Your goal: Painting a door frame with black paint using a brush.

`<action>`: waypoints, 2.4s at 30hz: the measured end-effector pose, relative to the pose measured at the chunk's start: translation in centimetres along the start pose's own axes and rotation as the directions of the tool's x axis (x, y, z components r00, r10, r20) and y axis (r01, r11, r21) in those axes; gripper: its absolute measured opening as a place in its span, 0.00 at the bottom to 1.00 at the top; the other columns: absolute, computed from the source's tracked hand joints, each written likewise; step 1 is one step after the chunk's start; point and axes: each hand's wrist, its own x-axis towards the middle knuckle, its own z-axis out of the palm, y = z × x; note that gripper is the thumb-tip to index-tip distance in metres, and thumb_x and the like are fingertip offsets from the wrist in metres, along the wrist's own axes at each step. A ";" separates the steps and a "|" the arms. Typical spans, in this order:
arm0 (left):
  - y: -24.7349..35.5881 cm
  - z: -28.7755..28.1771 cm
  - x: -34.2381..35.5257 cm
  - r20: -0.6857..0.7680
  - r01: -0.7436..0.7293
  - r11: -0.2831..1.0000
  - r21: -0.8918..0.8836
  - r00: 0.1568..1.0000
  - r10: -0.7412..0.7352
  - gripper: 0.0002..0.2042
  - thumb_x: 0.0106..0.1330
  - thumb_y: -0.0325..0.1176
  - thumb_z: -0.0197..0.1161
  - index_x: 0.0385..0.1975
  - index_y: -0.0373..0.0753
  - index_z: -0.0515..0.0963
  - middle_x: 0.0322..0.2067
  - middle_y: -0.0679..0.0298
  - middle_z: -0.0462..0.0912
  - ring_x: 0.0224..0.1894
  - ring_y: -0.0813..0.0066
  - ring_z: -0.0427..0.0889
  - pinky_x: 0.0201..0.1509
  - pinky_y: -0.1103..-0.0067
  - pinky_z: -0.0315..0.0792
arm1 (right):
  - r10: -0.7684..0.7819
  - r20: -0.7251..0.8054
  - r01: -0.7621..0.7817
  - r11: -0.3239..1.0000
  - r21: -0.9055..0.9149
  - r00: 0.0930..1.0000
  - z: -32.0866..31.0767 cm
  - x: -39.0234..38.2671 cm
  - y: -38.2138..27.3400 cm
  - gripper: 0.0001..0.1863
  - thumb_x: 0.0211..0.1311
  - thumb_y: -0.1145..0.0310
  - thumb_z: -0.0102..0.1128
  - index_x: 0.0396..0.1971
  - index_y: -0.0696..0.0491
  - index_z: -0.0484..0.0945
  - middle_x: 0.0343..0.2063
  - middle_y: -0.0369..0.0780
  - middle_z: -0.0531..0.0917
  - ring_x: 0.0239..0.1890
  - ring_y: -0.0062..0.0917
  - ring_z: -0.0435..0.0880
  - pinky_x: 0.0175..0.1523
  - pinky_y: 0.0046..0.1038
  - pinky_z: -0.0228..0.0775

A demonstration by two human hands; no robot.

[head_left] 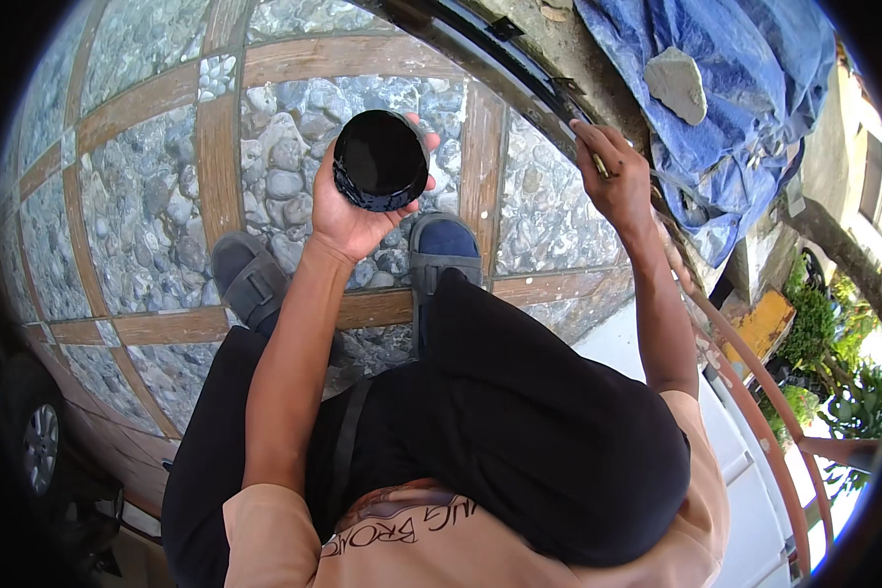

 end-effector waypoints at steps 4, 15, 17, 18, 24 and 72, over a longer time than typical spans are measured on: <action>-0.3 1.0 0.1 -0.051 0.031 0.998 0.061 0.998 -0.028 0.30 0.72 0.52 0.45 0.69 0.41 0.58 0.62 0.49 0.70 0.46 0.49 0.83 0.40 0.68 0.83 | -0.001 -0.067 -0.004 0.997 -0.071 0.998 3.5 -0.7 3.0 0.12 0.56 0.74 0.64 0.42 0.51 0.82 0.33 0.41 0.83 0.29 0.37 0.83 0.33 0.34 0.76; -0.5 3.0 1.5 -0.142 0.055 0.976 0.209 0.990 -0.025 0.30 0.71 0.51 0.44 0.67 0.37 0.61 0.59 0.48 0.73 0.42 0.51 0.84 0.37 0.69 0.85 | 0.090 -0.215 -0.100 0.994 -0.039 0.972 4.6 -2.2 3.5 0.11 0.56 0.73 0.64 0.41 0.50 0.81 0.31 0.39 0.82 0.25 0.37 0.83 0.29 0.34 0.75; -0.7 3.2 1.8 -0.144 0.061 0.975 0.212 0.989 -0.030 0.30 0.71 0.51 0.44 0.67 0.37 0.61 0.59 0.48 0.73 0.42 0.51 0.84 0.37 0.70 0.84 | 0.093 -0.347 -0.101 0.995 -0.007 0.933 4.3 -3.3 2.4 0.13 0.56 0.73 0.64 0.42 0.49 0.81 0.31 0.39 0.83 0.26 0.36 0.83 0.29 0.35 0.75; -0.7 3.4 1.8 -0.140 0.064 0.975 0.214 0.990 -0.034 0.30 0.71 0.50 0.44 0.67 0.37 0.61 0.59 0.48 0.73 0.42 0.52 0.84 0.36 0.70 0.84 | 0.157 -0.271 -0.160 0.987 0.009 0.950 3.9 -3.8 1.6 0.12 0.57 0.75 0.63 0.43 0.49 0.82 0.34 0.39 0.85 0.31 0.36 0.85 0.35 0.31 0.78; -0.6 2.9 1.7 -0.171 0.065 0.969 0.237 0.985 -0.024 0.29 0.71 0.51 0.44 0.66 0.38 0.62 0.58 0.49 0.74 0.41 0.54 0.84 0.35 0.71 0.84 | 0.181 -0.213 -0.189 0.982 -0.019 0.960 4.3 -1.6 1.8 0.11 0.58 0.74 0.63 0.42 0.51 0.82 0.34 0.40 0.84 0.30 0.38 0.84 0.35 0.33 0.77; -0.3 2.0 1.4 -0.185 0.079 0.968 0.239 0.982 -0.035 0.29 0.71 0.50 0.45 0.67 0.39 0.62 0.59 0.50 0.73 0.42 0.53 0.84 0.35 0.71 0.84 | 0.242 -0.254 -0.239 0.970 0.041 0.937 3.9 -2.2 0.4 0.13 0.58 0.75 0.64 0.44 0.51 0.83 0.31 0.40 0.83 0.28 0.31 0.83 0.34 0.28 0.74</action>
